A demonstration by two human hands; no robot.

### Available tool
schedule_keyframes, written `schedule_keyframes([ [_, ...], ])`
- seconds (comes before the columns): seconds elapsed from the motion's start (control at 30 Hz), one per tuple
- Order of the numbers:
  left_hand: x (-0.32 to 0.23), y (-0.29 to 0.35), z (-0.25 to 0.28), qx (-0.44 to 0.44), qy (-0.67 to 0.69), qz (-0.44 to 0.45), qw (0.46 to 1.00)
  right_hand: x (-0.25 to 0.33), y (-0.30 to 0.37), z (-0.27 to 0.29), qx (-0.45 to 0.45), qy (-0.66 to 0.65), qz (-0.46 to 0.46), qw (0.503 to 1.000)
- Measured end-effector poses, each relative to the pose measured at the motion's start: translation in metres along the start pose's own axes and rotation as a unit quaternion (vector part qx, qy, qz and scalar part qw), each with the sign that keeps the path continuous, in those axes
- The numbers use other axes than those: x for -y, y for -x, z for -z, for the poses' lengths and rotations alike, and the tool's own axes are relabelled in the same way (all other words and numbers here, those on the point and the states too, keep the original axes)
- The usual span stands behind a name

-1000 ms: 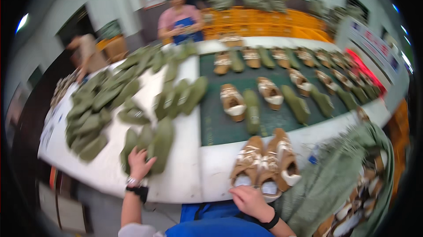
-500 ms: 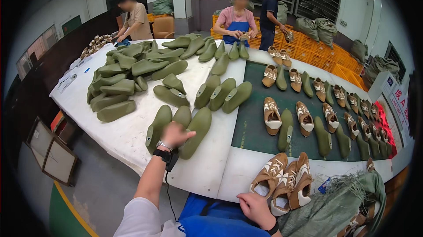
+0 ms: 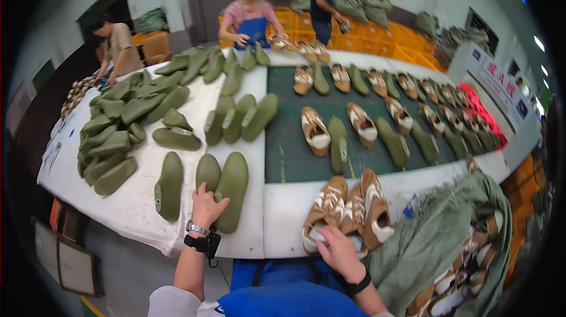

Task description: The person inserts green shoe lasts into brown and white sneakers, ties the laces, and places the finished shoes into a large green sack. The person also moves and organizes shoe lasts on the table while coworkers work nearby.

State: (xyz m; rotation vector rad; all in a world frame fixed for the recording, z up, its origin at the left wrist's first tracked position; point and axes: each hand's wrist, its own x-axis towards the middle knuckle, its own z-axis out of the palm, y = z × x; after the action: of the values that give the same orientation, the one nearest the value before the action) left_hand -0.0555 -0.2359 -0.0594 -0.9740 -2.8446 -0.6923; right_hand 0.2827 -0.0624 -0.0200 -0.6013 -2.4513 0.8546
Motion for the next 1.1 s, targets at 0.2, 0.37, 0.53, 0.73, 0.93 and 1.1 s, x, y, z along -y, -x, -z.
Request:
schedule_keyframes([
  [0.2,-0.064,0.032,-0.002,-0.089,-0.043,-0.183,0.978,-0.011,0.005,-0.023,0.101,0.123,-0.009,0.987],
  [0.37,-0.144,0.067,-0.039,0.081,0.144,-0.332,0.929,-0.004,0.009,-0.031,0.162,0.071,0.008,0.984],
  [0.53,-0.164,0.061,-0.064,0.150,0.121,-0.260,0.946,0.009,0.009,-0.031,0.105,-0.046,0.040,0.993],
  [0.73,-0.167,0.076,-0.043,0.061,0.229,-0.268,0.934,0.014,-0.016,-0.021,-0.069,0.006,-0.001,0.998],
  [0.93,-0.171,0.078,-0.025,0.041,0.347,-0.172,0.921,0.014,-0.027,-0.019,-0.049,0.012,0.010,0.999],
  [1.1,-0.171,0.081,-0.015,0.023,0.301,-0.216,0.929,0.016,-0.025,-0.020,-0.040,0.011,-0.004,0.999],
])
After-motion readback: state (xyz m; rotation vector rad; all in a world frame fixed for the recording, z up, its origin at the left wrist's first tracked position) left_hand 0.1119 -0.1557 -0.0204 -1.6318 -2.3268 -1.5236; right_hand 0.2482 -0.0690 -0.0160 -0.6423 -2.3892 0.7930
